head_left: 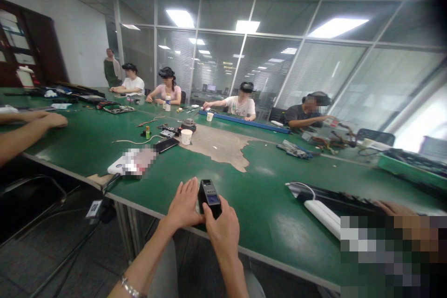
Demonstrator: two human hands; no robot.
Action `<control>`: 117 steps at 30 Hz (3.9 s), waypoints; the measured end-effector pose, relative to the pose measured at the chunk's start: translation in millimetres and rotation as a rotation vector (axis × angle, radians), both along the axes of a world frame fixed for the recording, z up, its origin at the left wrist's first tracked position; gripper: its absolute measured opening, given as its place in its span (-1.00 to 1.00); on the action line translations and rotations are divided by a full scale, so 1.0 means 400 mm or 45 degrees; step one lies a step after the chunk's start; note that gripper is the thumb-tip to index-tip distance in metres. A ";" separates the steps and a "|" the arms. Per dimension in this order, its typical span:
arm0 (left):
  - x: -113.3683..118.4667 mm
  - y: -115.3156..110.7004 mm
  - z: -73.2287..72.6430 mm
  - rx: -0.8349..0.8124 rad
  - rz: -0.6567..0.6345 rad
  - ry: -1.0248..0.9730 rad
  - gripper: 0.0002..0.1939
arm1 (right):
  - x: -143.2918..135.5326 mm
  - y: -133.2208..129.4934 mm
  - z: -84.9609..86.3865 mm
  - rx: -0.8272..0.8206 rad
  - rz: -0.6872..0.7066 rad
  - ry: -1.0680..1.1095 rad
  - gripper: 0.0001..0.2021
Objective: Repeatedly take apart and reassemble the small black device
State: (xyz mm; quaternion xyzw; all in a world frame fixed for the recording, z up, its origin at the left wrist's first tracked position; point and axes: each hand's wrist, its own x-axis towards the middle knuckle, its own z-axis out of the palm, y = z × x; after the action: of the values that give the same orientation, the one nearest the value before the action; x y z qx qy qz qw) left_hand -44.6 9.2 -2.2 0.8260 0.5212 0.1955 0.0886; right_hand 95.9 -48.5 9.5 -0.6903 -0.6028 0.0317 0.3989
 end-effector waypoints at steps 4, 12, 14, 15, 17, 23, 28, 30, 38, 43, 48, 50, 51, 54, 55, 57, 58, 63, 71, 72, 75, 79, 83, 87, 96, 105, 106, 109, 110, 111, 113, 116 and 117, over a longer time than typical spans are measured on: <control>-0.003 0.004 -0.005 0.006 0.000 0.021 0.07 | -0.009 0.007 0.009 0.080 -0.004 0.113 -0.54; -0.005 0.001 0.002 0.005 -0.038 0.032 0.11 | 0.053 0.004 0.026 0.215 -0.136 0.286 -0.44; -0.004 -0.001 0.006 0.000 -0.030 0.034 0.12 | 0.079 0.003 0.017 0.186 -0.200 0.233 -0.43; -0.004 -0.002 0.007 -0.004 -0.029 0.036 0.13 | 0.089 0.002 0.013 0.180 -0.217 0.209 -0.42; -0.003 -0.003 0.010 -0.010 -0.027 0.037 0.15 | 0.105 0.003 0.003 0.188 -0.233 0.170 -0.42; -0.001 -0.004 0.015 -0.013 -0.030 0.037 0.11 | 0.126 0.014 -0.022 0.136 -0.264 0.058 -0.45; 0.001 -0.011 0.025 -0.008 -0.028 0.037 0.03 | 0.126 0.011 -0.039 0.043 -0.233 -0.067 -0.41; 0.002 -0.013 0.028 -0.010 -0.029 0.039 0.03 | 0.124 0.007 -0.043 0.063 -0.241 -0.108 -0.29; 0.002 -0.019 0.036 -0.020 -0.047 0.035 0.00 | 0.131 -0.003 -0.051 0.087 -0.197 -0.041 -0.48; -0.003 -0.021 0.040 -0.007 -0.077 0.057 -0.10 | 0.125 -0.009 -0.013 0.038 -0.240 0.236 -0.47; -0.005 -0.020 0.039 0.009 -0.087 0.071 -0.16 | 0.086 -0.011 0.035 0.145 -0.161 0.283 -0.45; -0.005 -0.019 0.039 0.013 -0.086 0.070 -0.17 | 0.066 -0.007 0.042 0.146 -0.114 0.240 -0.46; -0.005 -0.019 0.039 0.014 -0.085 0.070 -0.17 | 0.057 -0.004 0.043 0.134 -0.103 0.222 -0.47; -0.005 -0.020 0.039 0.017 -0.082 0.072 -0.17 | 0.036 0.004 0.047 0.097 -0.092 0.158 -0.50; -0.005 -0.020 0.039 0.020 -0.079 0.072 -0.18 | 0.032 0.006 0.050 0.094 -0.094 0.129 -0.51; -0.005 -0.020 0.037 0.029 -0.073 0.071 -0.19 | 0.024 0.009 0.060 0.080 -0.105 0.058 -0.53; -0.004 -0.019 0.035 0.034 -0.068 0.070 -0.18 | 0.020 0.009 0.065 0.065 -0.114 0.024 -0.54; -0.002 -0.010 0.017 0.039 -0.041 0.068 -0.01 | 0.006 0.007 0.081 -0.022 -0.140 -0.099 -0.57; -0.001 -0.002 0.000 0.070 -0.011 0.059 -0.03 | -0.004 -0.011 0.030 -0.110 -0.154 -0.215 -0.55; -0.001 -0.002 0.000 0.072 -0.022 0.062 -0.03 | -0.002 -0.012 0.020 -0.106 -0.139 -0.207 -0.54; -0.003 -0.003 0.002 0.077 -0.057 0.070 -0.03 | 0.005 -0.009 -0.003 -0.048 -0.107 -0.170 -0.43; -0.004 -0.004 0.007 0.077 -0.072 0.091 -0.07 | 0.011 -0.002 -0.011 -0.001 -0.122 -0.112 -0.35; -0.002 -0.007 0.015 0.062 -0.075 0.131 -0.14 | 0.005 -0.001 -0.009 0.028 -0.095 -0.089 -0.48; 0.000 -0.009 0.022 0.057 -0.082 0.149 -0.21 | -0.005 -0.001 -0.002 0.084 -0.067 -0.033 -0.60; 0.002 -0.016 0.034 0.034 -0.088 0.106 -0.01 | 0.058 0.003 0.046 0.262 -0.157 0.113 -0.48; 0.003 -0.022 0.042 0.027 -0.090 0.107 -0.04 | 0.123 0.003 -0.014 0.086 -0.218 0.069 -0.49; 0.003 -0.023 0.042 0.023 -0.089 0.107 -0.04 | 0.124 0.003 -0.018 0.073 -0.215 0.065 -0.50; 0.004 -0.022 0.043 0.020 -0.086 0.103 -0.05 | 0.125 0.003 -0.033 0.059 -0.199 0.030 -0.52; 0.003 -0.022 0.043 0.018 -0.087 0.100 -0.05 | 0.125 0.002 -0.038 0.060 -0.202 0.012 -0.51; 0.003 -0.021 0.043 0.015 -0.088 0.098 -0.05 | 0.124 0.001 -0.043 0.062 -0.214 -0.006 -0.48; 0.003 -0.019 0.042 0.009 -0.091 0.095 -0.04 | 0.121 -0.002 -0.051 0.058 -0.256 -0.044 -0.40; 0.003 -0.018 0.041 0.006 -0.089 0.099 -0.04 | 0.115 -0.006 -0.055 0.045 -0.291 -0.101 -0.28; 0.003 -0.018 0.041 0.007 -0.088 0.102 -0.04 | 0.113 -0.008 -0.054 0.047 -0.294 -0.113 -0.27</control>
State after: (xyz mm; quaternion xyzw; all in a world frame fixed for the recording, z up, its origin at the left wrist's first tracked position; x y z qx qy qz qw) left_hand -43.6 1.8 14.3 0.8508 0.4951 0.1606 0.0722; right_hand 141.0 -51.6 -12.2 -0.7484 -0.5370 -0.0560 0.3853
